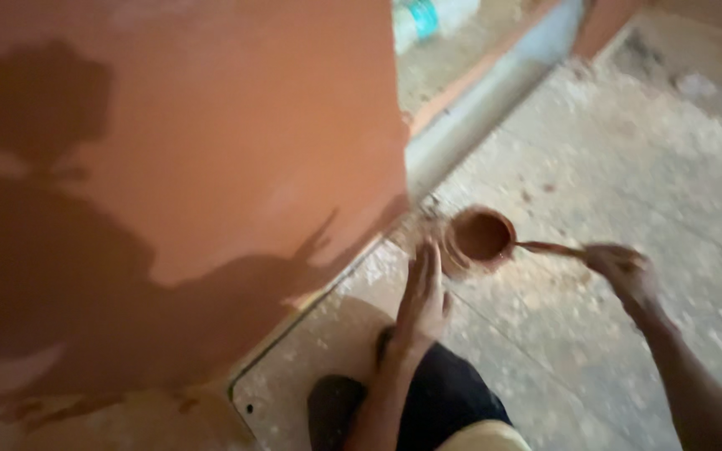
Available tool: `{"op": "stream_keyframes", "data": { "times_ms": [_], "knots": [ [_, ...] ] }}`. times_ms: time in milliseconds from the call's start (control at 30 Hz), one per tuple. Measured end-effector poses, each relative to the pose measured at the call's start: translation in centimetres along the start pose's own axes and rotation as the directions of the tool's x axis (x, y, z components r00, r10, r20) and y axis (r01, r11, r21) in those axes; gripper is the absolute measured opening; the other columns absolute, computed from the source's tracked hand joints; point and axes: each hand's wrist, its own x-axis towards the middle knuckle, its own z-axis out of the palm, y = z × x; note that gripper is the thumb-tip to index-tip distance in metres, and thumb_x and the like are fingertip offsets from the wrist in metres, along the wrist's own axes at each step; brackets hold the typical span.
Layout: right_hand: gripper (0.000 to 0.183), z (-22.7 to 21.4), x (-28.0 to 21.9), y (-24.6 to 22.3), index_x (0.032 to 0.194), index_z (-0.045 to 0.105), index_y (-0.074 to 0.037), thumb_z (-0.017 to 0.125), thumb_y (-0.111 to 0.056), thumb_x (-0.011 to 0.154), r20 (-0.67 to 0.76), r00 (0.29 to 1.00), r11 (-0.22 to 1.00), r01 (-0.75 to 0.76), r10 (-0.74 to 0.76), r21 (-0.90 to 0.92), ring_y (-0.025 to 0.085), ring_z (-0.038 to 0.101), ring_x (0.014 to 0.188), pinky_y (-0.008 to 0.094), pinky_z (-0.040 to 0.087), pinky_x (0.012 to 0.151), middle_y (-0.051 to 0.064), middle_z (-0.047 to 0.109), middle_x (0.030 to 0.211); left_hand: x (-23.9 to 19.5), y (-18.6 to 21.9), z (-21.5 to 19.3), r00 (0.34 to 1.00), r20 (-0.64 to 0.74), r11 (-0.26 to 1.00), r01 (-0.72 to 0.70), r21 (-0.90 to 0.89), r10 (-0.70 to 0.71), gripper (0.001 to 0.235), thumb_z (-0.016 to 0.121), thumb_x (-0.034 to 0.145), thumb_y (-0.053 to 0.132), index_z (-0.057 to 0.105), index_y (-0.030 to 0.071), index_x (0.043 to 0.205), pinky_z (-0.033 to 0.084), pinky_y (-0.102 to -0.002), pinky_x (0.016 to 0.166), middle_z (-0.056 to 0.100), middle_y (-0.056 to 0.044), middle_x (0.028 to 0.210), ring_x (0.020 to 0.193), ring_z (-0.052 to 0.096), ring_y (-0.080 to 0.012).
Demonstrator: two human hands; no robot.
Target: The person kneels on the floor and uses a paintbrush to apply reddish-brown paint to a wall. They repeatedly dip the brush into a small bucket and stroke the wall surface, gradually covering the lower section.
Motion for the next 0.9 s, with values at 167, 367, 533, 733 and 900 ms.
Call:
{"op": "stream_keyframes", "data": {
  "times_ms": [167, 367, 533, 733, 900],
  "knots": [
    [0.040, -0.4, -4.0, 1.7, 0.118, 0.075, -0.009, 0.063, 0.014, 0.088, 0.054, 0.732, 0.378, 0.412, -0.679, -0.829, 0.032, 0.066, 0.122, 0.041, 0.055, 0.101, 0.015, 0.069, 0.127, -4.0, -0.7, -4.9, 0.986, -0.090, 0.988, 0.148, 0.042, -0.144, 0.091, 0.065, 0.088, 0.003, 0.013, -0.008, 0.161, 0.020, -0.051, 0.129, 0.021, -0.033, 0.167, 0.157, 0.020, -0.0458],
    [0.015, 7.7, -3.5, 0.8, 0.111, 0.063, -0.013, 0.057, -0.026, 0.114, -0.073, 0.975, 0.519, -0.048, 0.211, 0.853, 0.020, 0.067, 0.121, 0.032, 0.057, 0.106, 0.003, 0.073, 0.121, -10.8, -1.6, -12.5, 0.885, -0.370, 0.917, 0.363, 0.165, -0.283, 0.085, 0.065, 0.094, 0.011, 0.015, -0.005, 0.162, 0.022, -0.047, 0.128, 0.019, -0.028, 0.169, 0.158, 0.020, -0.0419],
    [0.029, 18.1, -6.6, -8.5, 0.131, 0.059, -0.005, 0.055, -0.028, 0.113, 0.259, 0.964, 0.358, -0.262, 0.057, 0.896, 0.024, 0.064, 0.121, 0.035, 0.050, 0.105, 0.010, 0.068, 0.131, -14.1, 1.1, -17.9, 0.749, -0.525, 0.858, 0.510, 0.066, -0.405, 0.079, 0.059, 0.102, 0.018, 0.013, 0.001, 0.164, 0.024, -0.045, 0.126, 0.015, -0.023, 0.173, 0.160, 0.018, -0.0388],
    [0.046, 27.5, -13.8, -23.3, 0.141, 0.052, 0.003, 0.052, -0.029, 0.108, 0.387, 0.882, 0.478, -0.227, -0.268, 0.849, 0.028, 0.062, 0.122, 0.040, 0.048, 0.108, 0.016, 0.062, 0.135, -15.2, 6.3, -20.0, 0.634, -0.646, 0.890, 0.422, -0.170, -0.425, 0.084, 0.059, 0.103, 0.030, 0.010, 0.007, 0.167, 0.023, -0.046, 0.129, 0.014, -0.019, 0.175, 0.162, 0.019, -0.0331],
    [0.030, 31.6, -20.9, -29.9, 0.119, 0.068, 0.006, 0.054, -0.017, 0.106, 0.397, 0.799, 0.691, 0.033, -0.452, 0.722, 0.027, 0.069, 0.115, 0.039, 0.058, 0.103, 0.017, 0.070, 0.121, -16.5, 7.5, -19.3, 0.507, -0.444, 0.588, 0.163, -0.792, -0.739, 0.078, 0.056, 0.099, 0.042, 0.026, 0.007, 0.162, 0.025, -0.042, 0.125, 0.032, -0.014, 0.169, 0.156, 0.031, -0.0271]
  ]
}}
